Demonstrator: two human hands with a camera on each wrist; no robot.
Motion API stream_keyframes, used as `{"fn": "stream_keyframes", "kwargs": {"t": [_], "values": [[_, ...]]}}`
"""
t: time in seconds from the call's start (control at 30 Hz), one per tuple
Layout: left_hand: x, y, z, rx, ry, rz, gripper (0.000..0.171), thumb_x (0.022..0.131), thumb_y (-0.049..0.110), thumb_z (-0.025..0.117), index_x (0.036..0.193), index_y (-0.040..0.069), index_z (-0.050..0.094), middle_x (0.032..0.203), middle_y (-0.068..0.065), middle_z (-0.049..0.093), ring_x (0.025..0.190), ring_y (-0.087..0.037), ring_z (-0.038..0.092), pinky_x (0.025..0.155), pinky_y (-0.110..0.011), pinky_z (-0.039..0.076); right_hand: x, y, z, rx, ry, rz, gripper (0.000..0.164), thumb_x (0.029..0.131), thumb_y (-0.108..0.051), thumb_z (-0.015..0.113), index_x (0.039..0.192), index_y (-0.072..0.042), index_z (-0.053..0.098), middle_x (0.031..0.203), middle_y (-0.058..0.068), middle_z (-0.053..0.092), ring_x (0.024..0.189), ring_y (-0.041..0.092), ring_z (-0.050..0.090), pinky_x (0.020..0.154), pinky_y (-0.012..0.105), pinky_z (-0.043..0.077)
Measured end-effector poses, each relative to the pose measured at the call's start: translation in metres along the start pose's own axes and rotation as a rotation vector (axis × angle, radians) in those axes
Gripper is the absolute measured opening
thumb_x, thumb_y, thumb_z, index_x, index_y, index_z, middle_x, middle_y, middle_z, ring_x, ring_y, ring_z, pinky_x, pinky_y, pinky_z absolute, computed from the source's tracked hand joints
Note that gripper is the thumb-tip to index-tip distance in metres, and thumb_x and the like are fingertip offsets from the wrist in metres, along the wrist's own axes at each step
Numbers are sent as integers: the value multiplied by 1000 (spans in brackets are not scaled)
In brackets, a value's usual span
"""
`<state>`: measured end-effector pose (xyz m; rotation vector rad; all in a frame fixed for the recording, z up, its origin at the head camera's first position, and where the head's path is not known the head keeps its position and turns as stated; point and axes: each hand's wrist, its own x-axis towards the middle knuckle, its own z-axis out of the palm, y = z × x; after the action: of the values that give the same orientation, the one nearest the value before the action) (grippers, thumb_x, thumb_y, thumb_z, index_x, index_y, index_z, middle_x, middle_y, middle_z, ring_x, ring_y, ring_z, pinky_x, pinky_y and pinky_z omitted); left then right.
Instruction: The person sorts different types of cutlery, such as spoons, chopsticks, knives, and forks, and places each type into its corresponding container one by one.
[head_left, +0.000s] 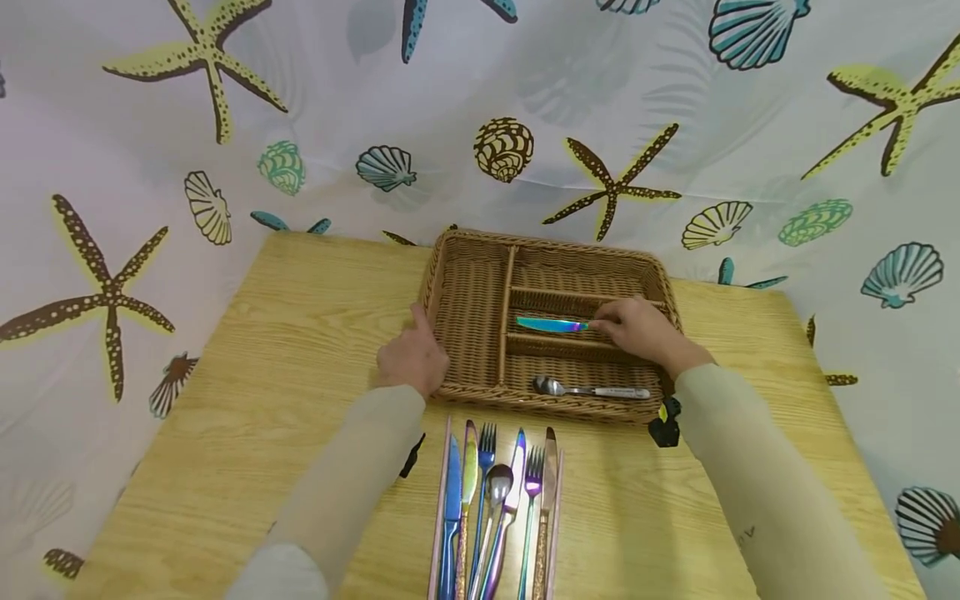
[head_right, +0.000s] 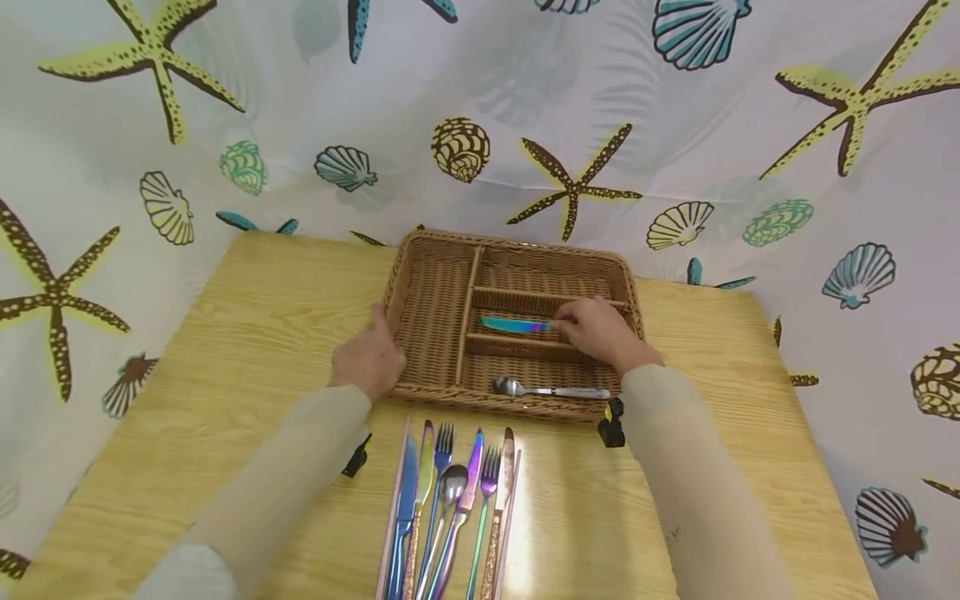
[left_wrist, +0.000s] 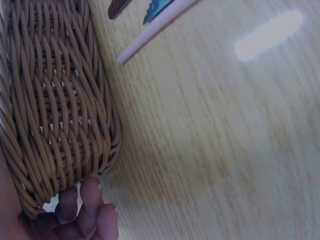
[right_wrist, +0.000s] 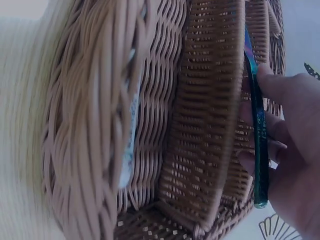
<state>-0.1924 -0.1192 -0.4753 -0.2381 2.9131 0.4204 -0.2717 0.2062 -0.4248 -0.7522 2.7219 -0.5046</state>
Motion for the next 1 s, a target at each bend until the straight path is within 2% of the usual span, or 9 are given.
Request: {"fn": "stream_keyframes", "kwargs": {"t": [0.13,0.3,0.37,0.43,0.5,0.57,0.7,1.0], "values": [[-1,0,0,-10,-6,1,72,91,27,38,143,5,-6,47,-3,51,33,-12,37,33,-30,29,7,-5,5,58,-80,64,29,97,-26,47,108,-6,64,64,4,55,51,17,42,59,37,40],[-1,0,0,4,0,-4,72,91,26,37,144,5,-7,47,-2,50,34,-12,36,32,-29,27,12,-3,14,13,-117,122,34,98,-30,43,106,-3,61,58,6,49,47,17,39,60,37,40],[-1,0,0,7,-1,-2,72,91,26,37,143,5,-7,46,-2,50,33,-11,36,31,-28,25,13,-2,18,-16,-139,152,38,99,-32,40,110,-1,58,69,11,55,55,21,47,65,40,42],[-1,0,-1,3,-5,0,72,91,26,37,143,5,-7,46,-2,50,33,-11,35,31,-28,25,12,0,21,-25,-167,189,46,100,-35,36,122,3,49,92,20,60,75,29,56,76,47,44],[-2,0,-2,-3,-6,2,72,91,26,37,143,5,-7,46,-2,50,33,-11,34,31,-28,24,12,2,24,-34,-186,228,51,100,-36,31,129,5,41,117,27,53,100,38,52,87,54,40],[-1,1,-2,-3,-5,2,72,91,26,37,144,5,-7,45,-2,50,32,-11,34,31,-28,24,11,3,25,-43,-186,249,54,101,-36,27,136,6,32,133,29,40,116,43,40,93,58,33],[0,1,-1,5,-7,0,73,91,27,37,144,5,-8,44,-2,50,32,-10,32,30,-27,23,10,4,30,-79,-163,265,55,101,-36,23,136,5,32,137,29,35,121,44,33,97,59,29],[-1,1,-1,16,-23,-8,72,92,27,37,143,5,-9,46,-2,49,32,-10,31,31,-27,23,8,3,36,-123,-80,259,52,101,-34,21,131,4,40,131,28,42,118,43,37,93,60,33]]}}
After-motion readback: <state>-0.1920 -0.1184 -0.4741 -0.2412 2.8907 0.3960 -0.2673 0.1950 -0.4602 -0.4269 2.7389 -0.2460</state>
